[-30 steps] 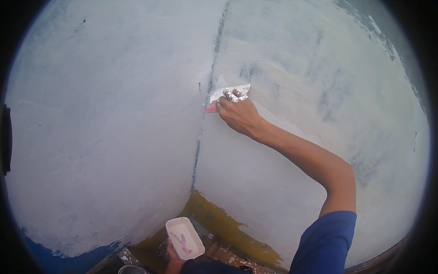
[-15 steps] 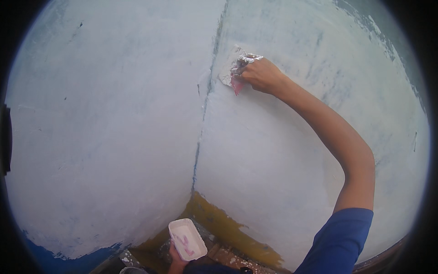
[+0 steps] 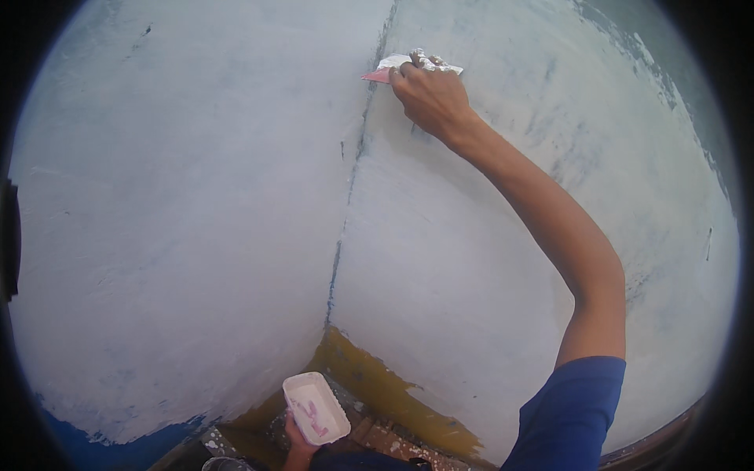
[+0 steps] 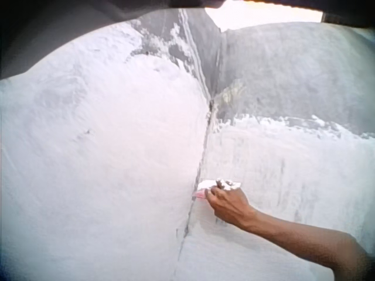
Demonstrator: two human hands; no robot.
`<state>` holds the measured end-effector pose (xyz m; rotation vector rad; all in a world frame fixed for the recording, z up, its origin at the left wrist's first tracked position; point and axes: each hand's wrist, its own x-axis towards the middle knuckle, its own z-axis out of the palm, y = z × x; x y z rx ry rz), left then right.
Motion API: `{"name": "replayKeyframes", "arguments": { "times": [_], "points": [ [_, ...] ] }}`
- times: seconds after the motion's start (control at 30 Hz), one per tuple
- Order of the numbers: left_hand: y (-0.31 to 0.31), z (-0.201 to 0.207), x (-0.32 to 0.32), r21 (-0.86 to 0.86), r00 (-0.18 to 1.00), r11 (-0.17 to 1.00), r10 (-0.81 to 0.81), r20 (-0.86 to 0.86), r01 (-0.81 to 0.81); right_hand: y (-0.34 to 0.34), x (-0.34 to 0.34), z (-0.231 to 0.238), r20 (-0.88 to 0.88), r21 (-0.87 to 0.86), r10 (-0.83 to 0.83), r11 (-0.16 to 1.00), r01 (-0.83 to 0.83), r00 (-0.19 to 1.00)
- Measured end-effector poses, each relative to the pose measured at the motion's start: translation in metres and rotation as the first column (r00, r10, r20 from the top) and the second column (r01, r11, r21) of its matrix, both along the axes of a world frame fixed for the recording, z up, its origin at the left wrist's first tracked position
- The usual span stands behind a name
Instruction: The person applies white plaster to a wall using a pink putty knife, scraping the material from a small white tray and smoothing it onto the surface.
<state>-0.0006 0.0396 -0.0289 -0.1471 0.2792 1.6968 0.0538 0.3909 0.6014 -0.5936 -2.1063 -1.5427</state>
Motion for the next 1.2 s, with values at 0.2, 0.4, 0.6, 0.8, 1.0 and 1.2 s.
{"name": "replayKeyframes", "arguments": {
  "times": [0.2,0.4,0.6,0.8,1.0,1.2],
  "points": [
    [0.0,0.002,0.005,-0.007,0.999,1.0,-0.019,-0.027,0.018,0.014,0.007,-0.114,0.176,-0.119,0.043,0.993,-0.022,0.983],
    [-0.006,-0.007,0.0,-0.004,1.0,1.0,0.025,0.008,-0.025,-0.006,0.019,-0.138,0.177,-0.199,0.217,0.963,-0.181,0.96],
    [-0.006,0.003,-0.002,-0.013,1.0,1.0,-0.004,-0.029,0.004,0.014,0.069,-0.111,0.178,-0.061,0.071,0.996,-0.061,0.982],
    [0.001,-0.006,-0.005,-0.017,0.996,0.998,-0.06,-0.063,0.059,-0.039,0.088,-0.142,0.366,-0.265,0.157,0.962,-0.059,0.917],
    [0.014,-0.001,0.0,-0.033,0.991,0.992,-0.124,-0.055,0.122,-0.013,0.055,0.013,-0.118,0.073,0.196,0.979,-0.189,0.973],
    [0.012,0.01,0.005,-0.01,0.992,0.995,-0.103,-0.078,0.103,0.016,0.011,-0.002,-0.029,0.018,0.011,1.0,-0.011,1.0]
  ]
}}
